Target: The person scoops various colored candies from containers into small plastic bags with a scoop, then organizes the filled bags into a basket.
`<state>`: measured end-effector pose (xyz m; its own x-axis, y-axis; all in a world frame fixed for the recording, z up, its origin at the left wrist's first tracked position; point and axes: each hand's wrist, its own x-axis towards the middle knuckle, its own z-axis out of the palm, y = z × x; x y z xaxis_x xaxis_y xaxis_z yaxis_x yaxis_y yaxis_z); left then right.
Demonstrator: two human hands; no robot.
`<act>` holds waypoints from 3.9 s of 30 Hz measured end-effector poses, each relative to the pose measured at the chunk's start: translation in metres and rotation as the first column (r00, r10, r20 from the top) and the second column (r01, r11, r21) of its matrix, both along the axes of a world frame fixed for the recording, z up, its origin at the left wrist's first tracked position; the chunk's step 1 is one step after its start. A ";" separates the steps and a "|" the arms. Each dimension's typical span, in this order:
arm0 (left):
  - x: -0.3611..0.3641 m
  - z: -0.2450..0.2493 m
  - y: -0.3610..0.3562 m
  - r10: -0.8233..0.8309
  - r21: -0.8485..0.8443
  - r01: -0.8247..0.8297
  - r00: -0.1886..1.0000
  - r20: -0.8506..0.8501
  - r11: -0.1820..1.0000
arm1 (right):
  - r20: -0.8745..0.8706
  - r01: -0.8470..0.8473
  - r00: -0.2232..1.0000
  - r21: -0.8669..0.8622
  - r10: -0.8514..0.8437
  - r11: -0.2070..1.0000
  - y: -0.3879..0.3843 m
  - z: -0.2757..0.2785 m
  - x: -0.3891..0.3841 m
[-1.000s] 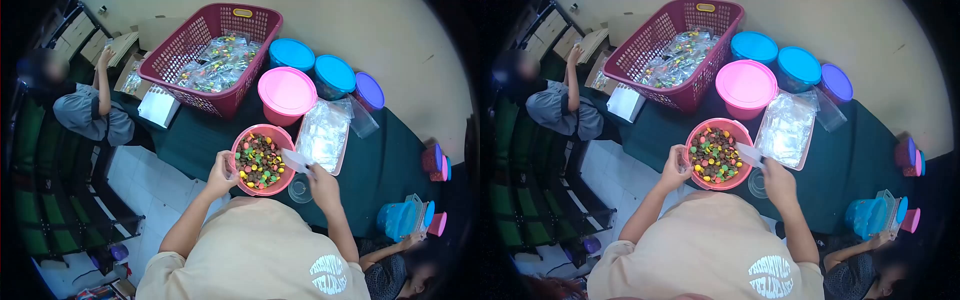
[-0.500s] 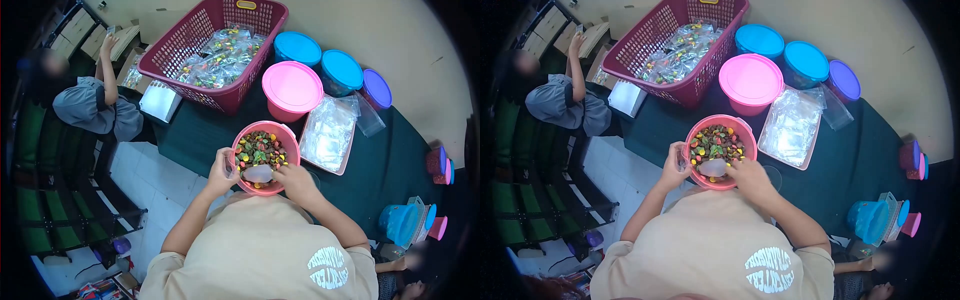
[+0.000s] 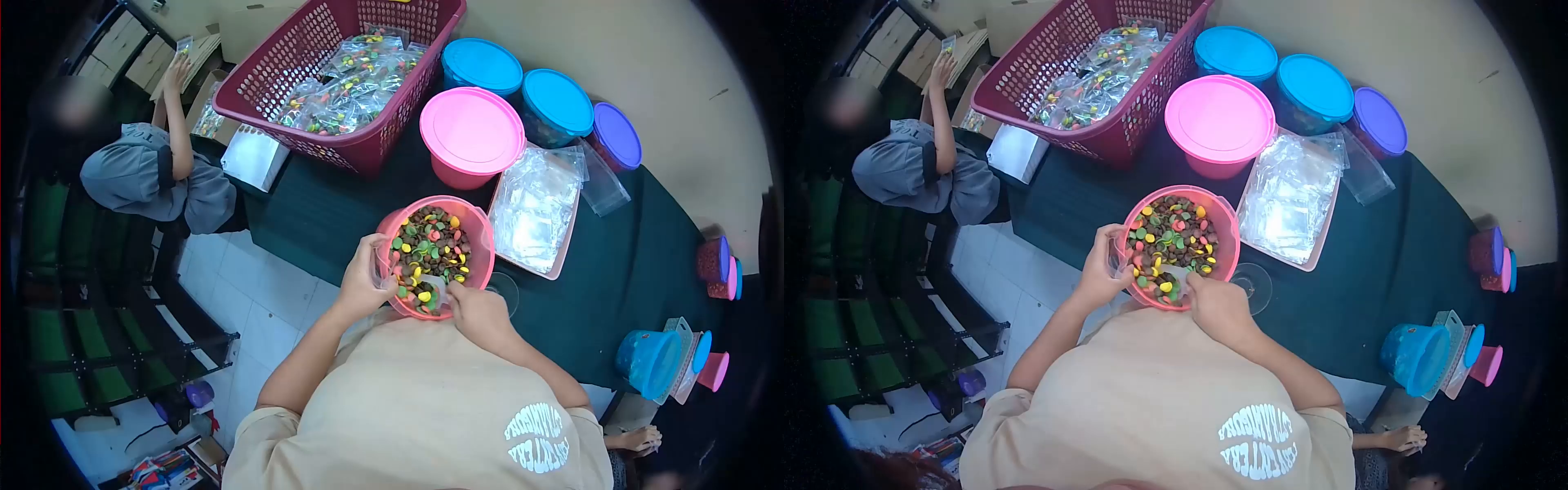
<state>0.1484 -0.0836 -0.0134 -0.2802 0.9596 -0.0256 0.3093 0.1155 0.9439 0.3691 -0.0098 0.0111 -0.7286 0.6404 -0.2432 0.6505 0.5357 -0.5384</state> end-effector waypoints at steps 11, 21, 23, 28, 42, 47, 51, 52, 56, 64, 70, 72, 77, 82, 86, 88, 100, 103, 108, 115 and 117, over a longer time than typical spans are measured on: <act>-0.007 -0.021 -0.009 0.125 -0.069 -0.125 0.992 -0.011 0.990 | -0.215 0.256 0.922 -0.282 -0.321 0.925 0.031 -0.005 0.002; -0.010 0.004 -0.018 0.088 -0.231 -0.174 0.936 -0.341 0.957 | -0.336 0.341 0.833 -0.314 -0.440 0.886 0.045 0.014 0.015; 0.000 0.019 -0.017 0.123 -0.056 -0.191 0.804 -0.581 0.980 | -0.321 0.325 0.846 -0.323 -0.426 0.889 0.045 0.022 0.014; 0.012 0.054 -0.009 -0.036 -0.012 0.035 0.816 -0.577 0.999 | -0.292 0.263 0.888 -0.312 -0.355 0.913 0.049 0.041 0.009; 0.049 0.065 0.015 -0.281 0.043 0.321 0.878 -0.387 0.946 | -0.245 -0.163 0.932 0.372 0.266 0.914 0.036 0.090 -0.019; 0.033 0.074 0.016 -0.323 0.011 0.339 0.905 -0.276 0.941 | -0.257 -0.199 0.889 0.528 0.379 0.825 0.045 0.128 -0.009; 0.038 0.079 0.015 -0.334 0.046 0.360 0.901 -0.278 0.932 | -0.256 -0.228 0.876 0.529 0.410 0.817 0.038 0.111 -0.017; 0.041 0.081 0.016 -0.322 0.103 0.389 0.862 -0.391 0.916 | -0.264 -0.260 0.854 0.528 0.448 0.808 0.035 0.106 -0.021; 0.031 0.079 0.014 -0.293 0.114 0.349 0.893 -0.343 0.930 | -0.266 -0.181 0.880 0.578 0.393 0.796 0.043 0.138 -0.011; 0.032 0.088 0.019 -0.257 0.173 0.342 0.888 -0.380 0.924 | -0.272 -0.234 0.850 0.573 0.452 0.785 0.041 0.134 -0.018; -0.008 0.077 0.009 -0.044 0.145 0.116 0.905 -0.423 0.983 | -0.152 -0.014 0.977 0.647 0.147 0.762 0.061 0.136 0.000; -0.017 0.074 0.006 0.024 0.096 0.025 0.875 -0.483 0.995 | -0.049 -0.008 0.998 0.622 0.049 0.783 0.066 0.099 -0.006; -0.029 0.046 -0.002 0.059 -0.070 -0.101 0.888 -0.456 0.992 | 0.196 -0.267 0.964 0.651 0.183 0.711 0.060 0.011 -0.025; -0.028 0.021 -0.011 0.052 -0.257 -0.161 0.921 -0.386 0.953 | 0.045 -0.191 0.975 0.659 0.216 0.728 0.033 -0.030 -0.040; -0.023 0.010 -0.011 0.064 -0.244 -0.159 0.932 -0.357 0.957 | 0.050 -0.153 0.987 0.540 0.150 0.827 0.038 -0.027 -0.040; -0.024 0.011 -0.009 0.061 -0.223 -0.153 0.926 -0.371 0.963 | 0.024 -0.105 0.994 0.477 0.107 0.873 0.040 -0.030 -0.037; -0.034 -0.001 -0.004 0.162 -0.262 -0.180 0.983 -0.088 0.948 | 0.038 -0.091 0.996 0.544 0.083 0.834 0.029 -0.047 -0.053; -0.036 0.004 -0.002 0.194 -0.274 -0.144 0.967 0.164 0.951 | 0.000 -0.100 0.994 0.466 0.113 0.879 0.008 -0.043 -0.060; -0.047 -0.002 0.005 0.107 -0.232 -0.072 0.984 0.142 0.970 | -0.110 0.047 0.993 0.034 -0.043 0.998 0.004 -0.031 -0.065; -0.079 0.007 0.024 -0.070 -0.294 0.111 0.987 0.146 0.949 | -0.025 0.133 0.990 0.433 -0.136 0.892 0.029 -0.007 -0.064; -0.092 0.005 0.030 -0.128 -0.309 0.157 0.985 0.114 0.938 | 0.021 0.183 0.975 0.489 -0.221 0.853 0.039 -0.016 -0.071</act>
<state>0.0565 -0.0537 -0.0081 -0.1231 0.9276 -0.3527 0.2589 0.3731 0.8909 0.2981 0.0287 -0.0053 -0.5624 0.8224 0.0859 0.8003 0.5675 -0.1936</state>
